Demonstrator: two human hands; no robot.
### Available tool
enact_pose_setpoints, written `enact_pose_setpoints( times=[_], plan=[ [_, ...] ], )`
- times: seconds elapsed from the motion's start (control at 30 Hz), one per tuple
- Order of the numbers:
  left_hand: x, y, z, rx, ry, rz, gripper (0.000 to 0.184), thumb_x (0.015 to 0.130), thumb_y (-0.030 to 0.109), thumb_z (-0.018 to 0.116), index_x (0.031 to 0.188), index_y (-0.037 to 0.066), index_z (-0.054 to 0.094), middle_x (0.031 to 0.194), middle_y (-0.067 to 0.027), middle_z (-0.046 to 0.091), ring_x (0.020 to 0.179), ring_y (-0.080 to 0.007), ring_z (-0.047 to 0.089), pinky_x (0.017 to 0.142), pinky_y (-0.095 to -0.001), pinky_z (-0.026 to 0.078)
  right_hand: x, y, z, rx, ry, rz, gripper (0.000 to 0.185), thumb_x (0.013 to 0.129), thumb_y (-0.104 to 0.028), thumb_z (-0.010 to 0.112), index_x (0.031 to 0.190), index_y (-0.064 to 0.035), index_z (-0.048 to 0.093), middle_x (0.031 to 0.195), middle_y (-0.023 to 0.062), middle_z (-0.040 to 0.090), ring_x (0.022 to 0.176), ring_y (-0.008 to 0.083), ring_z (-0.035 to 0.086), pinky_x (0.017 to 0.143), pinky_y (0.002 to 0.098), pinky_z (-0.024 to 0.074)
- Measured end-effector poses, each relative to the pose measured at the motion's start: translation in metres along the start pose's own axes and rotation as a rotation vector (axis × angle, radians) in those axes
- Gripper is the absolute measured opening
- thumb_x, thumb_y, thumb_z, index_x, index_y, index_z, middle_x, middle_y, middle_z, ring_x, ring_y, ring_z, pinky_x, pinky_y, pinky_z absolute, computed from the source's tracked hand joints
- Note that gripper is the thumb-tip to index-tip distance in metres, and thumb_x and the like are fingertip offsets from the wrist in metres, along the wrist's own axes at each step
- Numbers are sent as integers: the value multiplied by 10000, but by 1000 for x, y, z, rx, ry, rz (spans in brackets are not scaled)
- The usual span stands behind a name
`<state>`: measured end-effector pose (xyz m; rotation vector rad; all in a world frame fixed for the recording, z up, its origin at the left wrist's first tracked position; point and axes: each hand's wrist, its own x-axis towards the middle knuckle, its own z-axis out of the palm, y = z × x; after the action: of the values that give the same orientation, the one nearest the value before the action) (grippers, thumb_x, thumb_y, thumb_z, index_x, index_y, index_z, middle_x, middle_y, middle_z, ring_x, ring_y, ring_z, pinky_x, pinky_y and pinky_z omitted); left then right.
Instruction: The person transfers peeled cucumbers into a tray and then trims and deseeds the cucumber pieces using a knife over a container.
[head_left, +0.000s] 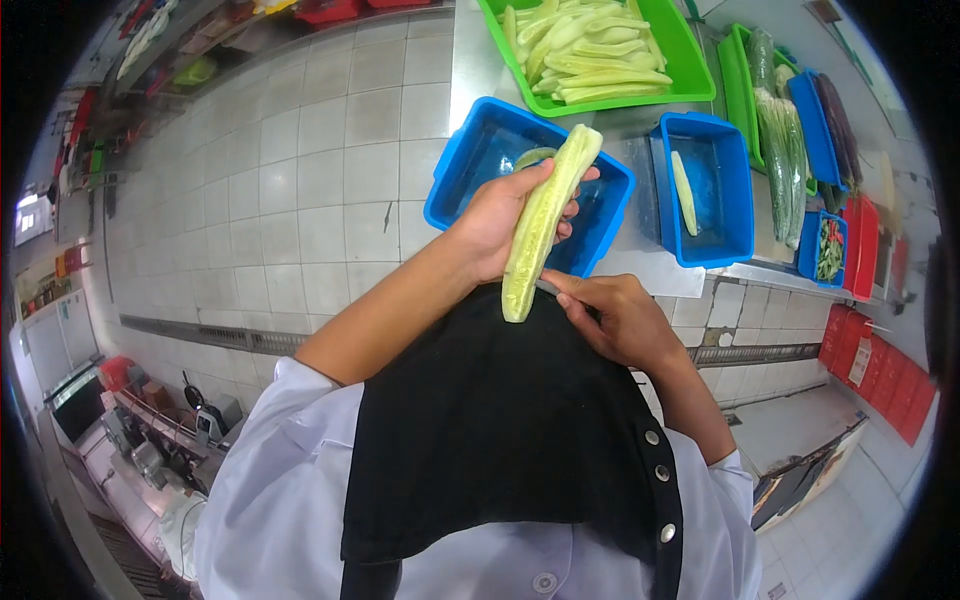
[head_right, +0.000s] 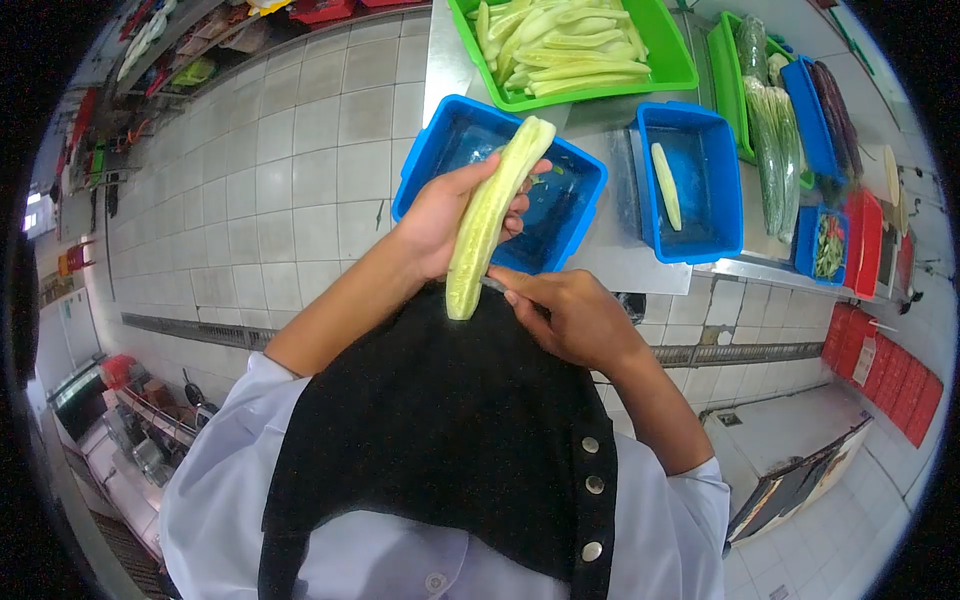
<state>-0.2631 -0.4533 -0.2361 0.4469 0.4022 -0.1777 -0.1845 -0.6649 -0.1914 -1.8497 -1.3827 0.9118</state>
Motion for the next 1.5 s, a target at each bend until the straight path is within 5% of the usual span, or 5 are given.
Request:
enact_pose_setpoints(
  times=[0.9, 1.43, 1.5],
  plan=[
    [42, 13, -43, -437, -40, -79, 511, 1159, 308, 416, 1484, -82, 478, 992, -53, 500, 863, -141, 492, 716, -264, 491, 27, 18, 12, 190, 22, -80, 311, 1014, -67, 668, 1319, -45, 727, 873, 237, 744, 768, 385, 740, 719, 412, 560],
    [81, 25, -54, -135, -48, 78, 514, 1170, 353, 394, 1455, -52, 527, 1008, -50, 478, 859, -136, 480, 659, -245, 485, 31, 42, 21, 213, -76, 30, 303, 1026, -139, 654, 1310, -76, 737, 942, 242, 751, 822, 399, 749, 745, 418, 557],
    [83, 31, -50, 119, 196, 190, 492, 1172, 375, 384, 1383, -13, 600, 928, -46, 488, 758, -140, 464, 633, -263, 490, 30, 53, 21, 210, -67, 66, 307, 1034, -176, 644, 1310, -79, 737, 959, 241, 756, 862, 408, 751, 780, 430, 561]
  ],
)
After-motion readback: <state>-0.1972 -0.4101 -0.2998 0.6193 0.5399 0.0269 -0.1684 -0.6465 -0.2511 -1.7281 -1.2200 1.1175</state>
